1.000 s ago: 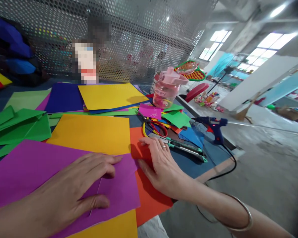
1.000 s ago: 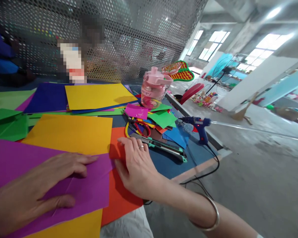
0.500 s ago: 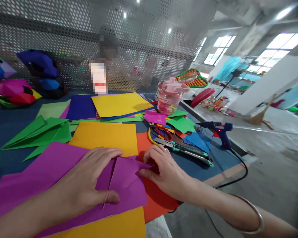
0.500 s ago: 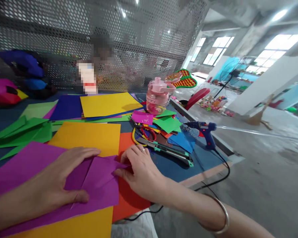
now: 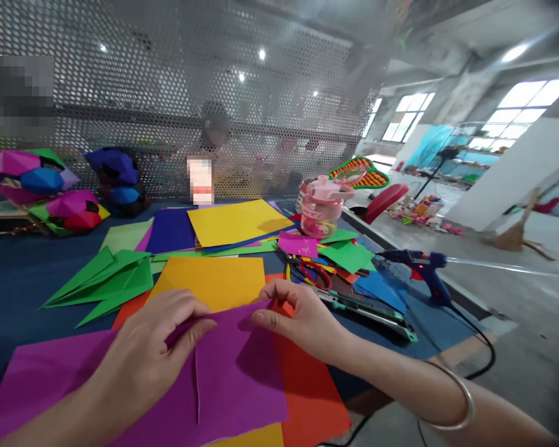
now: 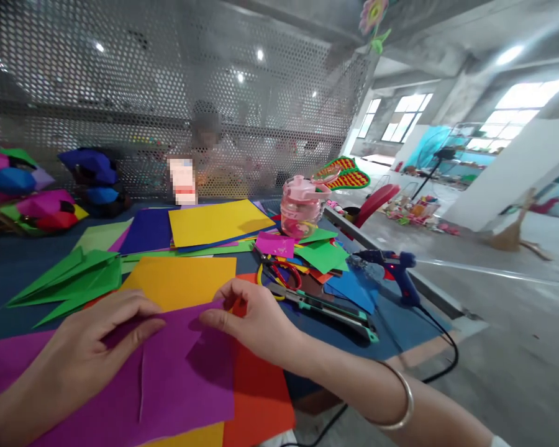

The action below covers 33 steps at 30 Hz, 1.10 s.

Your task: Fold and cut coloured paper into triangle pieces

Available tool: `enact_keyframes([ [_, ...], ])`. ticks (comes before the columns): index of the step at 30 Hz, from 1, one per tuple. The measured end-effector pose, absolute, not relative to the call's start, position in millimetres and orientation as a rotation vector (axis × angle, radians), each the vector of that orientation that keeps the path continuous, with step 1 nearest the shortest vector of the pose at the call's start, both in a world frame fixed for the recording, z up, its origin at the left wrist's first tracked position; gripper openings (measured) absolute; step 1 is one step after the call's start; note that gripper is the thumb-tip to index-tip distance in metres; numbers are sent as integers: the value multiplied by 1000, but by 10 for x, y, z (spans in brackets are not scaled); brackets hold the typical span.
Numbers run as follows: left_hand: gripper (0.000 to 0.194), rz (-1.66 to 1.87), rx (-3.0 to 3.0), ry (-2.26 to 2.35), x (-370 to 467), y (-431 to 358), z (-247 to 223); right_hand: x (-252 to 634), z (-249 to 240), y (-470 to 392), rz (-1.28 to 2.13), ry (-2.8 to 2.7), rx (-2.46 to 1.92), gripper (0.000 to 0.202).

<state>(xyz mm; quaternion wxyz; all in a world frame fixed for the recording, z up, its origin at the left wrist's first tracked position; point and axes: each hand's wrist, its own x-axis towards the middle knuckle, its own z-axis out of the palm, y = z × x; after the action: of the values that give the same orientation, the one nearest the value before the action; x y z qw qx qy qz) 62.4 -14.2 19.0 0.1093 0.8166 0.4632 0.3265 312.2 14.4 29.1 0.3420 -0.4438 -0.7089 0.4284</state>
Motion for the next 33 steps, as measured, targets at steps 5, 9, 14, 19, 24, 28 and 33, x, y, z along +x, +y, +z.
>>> enact_keyframes([
  [5, 26, 1029, 2460, 1344, 642, -160, 186, 3144, 239, 147, 1396, -1632, -1022, 39],
  [9, 26, 1032, 2469, 1327, 662, -146, 189, 3139, 219, 130, 1525, -1495, -965, 39],
  [14, 27, 1024, 2462, 1332, 660, -131, 165, 3157, 204, 130, 1582, -1425, -928, 34],
  [19, 31, 981, 2444, 1340, 659, -124, 174, 3174, 204, 135, 1527, -1435, -949, 35],
  [24, 34, 921, 2442, 1375, 648, -41, 131, 3198, 151, 154, 1425, -1588, -970, 40],
  [28, 33, 827, 2472, 1419, 623, 39, -18, 3223, 135, 161, 1071, -1874, -1069, 29],
  [33, 27, 838, 2650, 1322, 614, 3, -193, 3241, 113, 157, 411, -2263, -1201, 19],
])
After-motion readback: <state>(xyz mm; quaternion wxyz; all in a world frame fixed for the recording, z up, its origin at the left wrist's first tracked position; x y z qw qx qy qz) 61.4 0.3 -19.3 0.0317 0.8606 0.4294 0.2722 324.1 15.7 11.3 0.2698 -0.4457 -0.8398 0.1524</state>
